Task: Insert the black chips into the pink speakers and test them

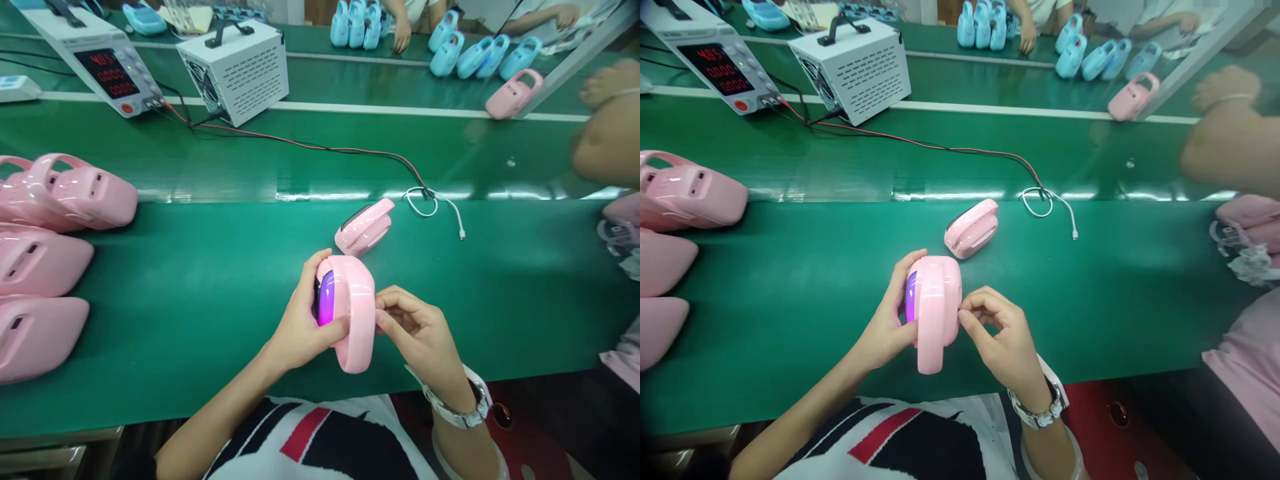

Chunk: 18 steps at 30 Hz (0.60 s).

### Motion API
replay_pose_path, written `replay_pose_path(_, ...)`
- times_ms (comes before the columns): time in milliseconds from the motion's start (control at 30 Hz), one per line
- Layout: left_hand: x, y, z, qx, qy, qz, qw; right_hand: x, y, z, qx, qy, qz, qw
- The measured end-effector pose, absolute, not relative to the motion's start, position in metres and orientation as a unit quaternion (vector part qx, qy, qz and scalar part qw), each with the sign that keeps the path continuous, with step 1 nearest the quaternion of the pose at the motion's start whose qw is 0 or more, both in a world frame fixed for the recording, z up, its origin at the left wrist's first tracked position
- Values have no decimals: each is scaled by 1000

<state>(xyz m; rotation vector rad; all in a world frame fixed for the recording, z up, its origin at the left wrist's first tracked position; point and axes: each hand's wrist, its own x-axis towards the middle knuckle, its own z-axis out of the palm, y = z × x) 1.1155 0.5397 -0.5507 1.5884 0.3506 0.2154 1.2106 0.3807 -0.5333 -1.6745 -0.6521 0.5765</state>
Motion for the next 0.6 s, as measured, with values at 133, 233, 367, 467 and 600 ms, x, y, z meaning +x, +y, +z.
replay_pose_path(133, 1114, 542, -550, 688, 181, 68, 700, 1231, 351, -554, -766, -218, 242, 554)
replay_pose_path(233, 1118, 543, -550, 644, 230, 59, 727, 1242, 327, -571, -839, -197, 154, 484)
replay_pose_path(367, 1129, 529, -548, 646, 274, 126, 701, 1230, 335, -554, -798, -258, 105, 534)
replay_pose_path(467, 1137, 519, -543, 673, 224, 158, 687, 1224, 359, -523, -775, -310, 85, 544)
replay_pose_path(600, 1164, 548, -533, 660, 135, 136, 726, 1291, 372, -486, -779, -212, 52, 588)
